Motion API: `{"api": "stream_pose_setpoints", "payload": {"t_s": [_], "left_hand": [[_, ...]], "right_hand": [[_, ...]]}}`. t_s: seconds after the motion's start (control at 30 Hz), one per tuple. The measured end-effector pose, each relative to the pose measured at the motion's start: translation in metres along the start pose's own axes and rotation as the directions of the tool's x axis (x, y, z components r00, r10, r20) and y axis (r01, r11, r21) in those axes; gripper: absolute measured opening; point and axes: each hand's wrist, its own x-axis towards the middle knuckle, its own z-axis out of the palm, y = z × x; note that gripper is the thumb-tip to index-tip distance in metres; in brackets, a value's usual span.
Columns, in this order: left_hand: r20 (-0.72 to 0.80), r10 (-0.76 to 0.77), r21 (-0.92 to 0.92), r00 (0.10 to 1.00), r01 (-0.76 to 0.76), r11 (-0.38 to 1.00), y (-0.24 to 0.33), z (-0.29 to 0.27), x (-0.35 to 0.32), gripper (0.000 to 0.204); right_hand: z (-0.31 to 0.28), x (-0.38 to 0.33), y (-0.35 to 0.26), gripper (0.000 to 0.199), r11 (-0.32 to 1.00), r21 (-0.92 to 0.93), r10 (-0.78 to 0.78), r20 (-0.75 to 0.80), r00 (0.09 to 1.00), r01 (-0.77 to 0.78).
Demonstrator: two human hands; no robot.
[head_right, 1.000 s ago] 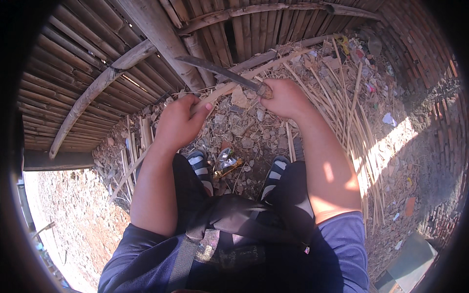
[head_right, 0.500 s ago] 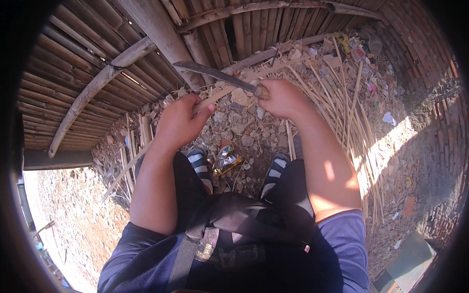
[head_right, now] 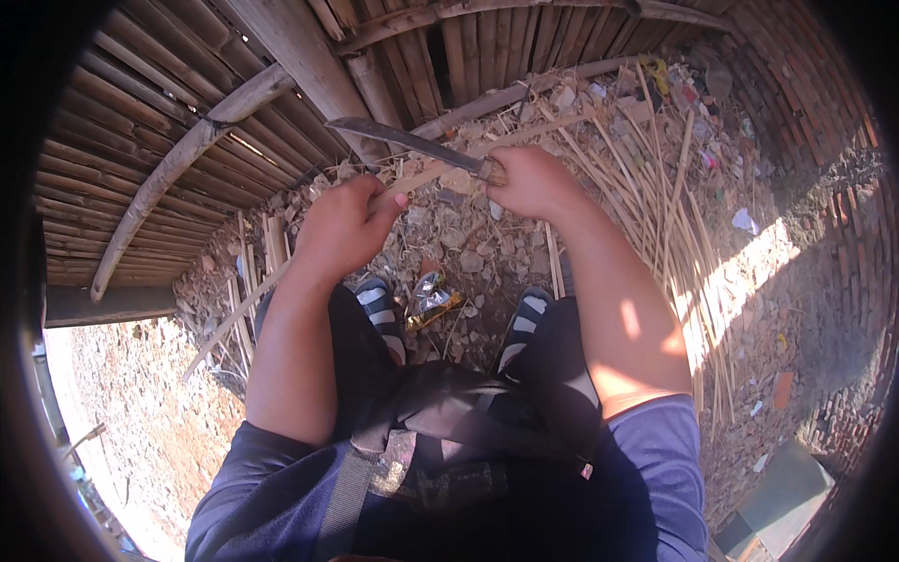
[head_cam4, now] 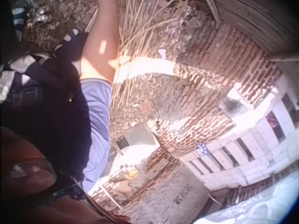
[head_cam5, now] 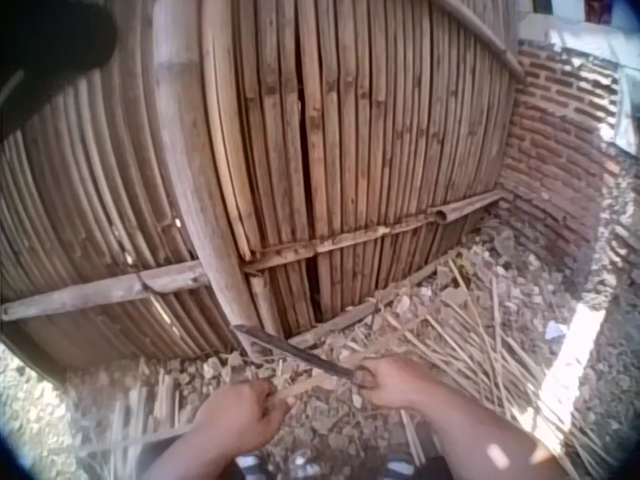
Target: The person scrapes a thin strip of wood using a large knife, holding the wood with one hand and drawing the blade along its surface while sitting on the ground.
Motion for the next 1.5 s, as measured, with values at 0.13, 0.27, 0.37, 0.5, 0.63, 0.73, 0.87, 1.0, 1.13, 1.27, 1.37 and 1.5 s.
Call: {"api": "stream_pose_setpoints", "payload": {"t_s": [0.13,0.27,0.37,0.5,0.63,0.73,0.87,1.0,1.13,1.27,1.37,1.5], "left_hand": [[-0.003,0.001,-0.007,1.000,-0.001,1.000,0.000,-0.001,-0.001,0.043],[0.011,0.008,-0.008,1.000,-0.008,1.000,0.000,-0.002,0.000,0.041],[0.000,0.027,-0.008,1.000,-0.027,1.000,-0.002,0.000,0.000,0.040],[0.001,0.022,0.016,1.000,-0.022,1.000,-0.002,0.001,-0.002,0.038],[0.032,0.022,0.041,0.999,-0.024,0.999,-0.001,0.000,-0.002,0.041],[0.070,0.009,0.070,0.997,-0.014,0.997,0.003,-0.004,-0.002,0.044],[0.110,-0.010,0.095,0.994,-0.001,0.995,0.004,-0.003,-0.002,0.050],[0.115,-0.002,0.109,0.993,-0.010,0.994,0.003,-0.003,-0.003,0.051],[0.133,-0.008,0.129,0.991,-0.009,0.992,0.005,-0.003,-0.003,0.052],[0.143,-0.009,0.122,0.990,-0.008,0.992,0.003,-0.002,-0.003,0.053],[0.154,-0.015,0.128,0.988,-0.004,0.992,0.005,-0.004,-0.003,0.054],[0.158,-0.027,0.126,0.987,0.007,0.992,0.007,-0.004,-0.002,0.054]], "right_hand": [[-0.001,0.000,-0.002,0.046,1.000,0.010,-0.030,-0.014,0.999,0.030],[-0.005,0.001,-0.007,0.046,0.999,-0.009,0.047,0.077,0.996,-0.047],[-0.002,0.000,-0.006,0.044,1.000,-0.021,0.018,0.063,0.998,-0.017],[0.006,0.003,0.000,0.049,1.000,-0.018,-0.016,0.059,0.998,0.017],[0.008,0.003,-0.001,0.053,0.999,-0.041,-0.025,0.053,0.998,0.027],[0.012,0.005,0.003,0.053,0.999,-0.018,-0.034,0.063,0.997,0.035],[0.014,0.005,0.003,0.054,0.999,-0.016,-0.046,0.073,0.996,0.047],[0.020,0.006,0.005,0.053,0.999,-0.025,-0.031,0.108,0.994,0.034],[0.020,0.005,0.002,0.051,1.000,-0.003,0.003,0.133,0.991,-0.003],[0.018,0.005,0.000,0.050,1.000,0.005,0.006,0.151,0.988,-0.007],[0.017,0.006,-0.001,0.049,0.999,0.027,0.028,0.180,0.983,-0.034],[0.021,0.006,0.002,0.051,1.000,-0.027,-0.008,0.136,0.991,0.012]]}}
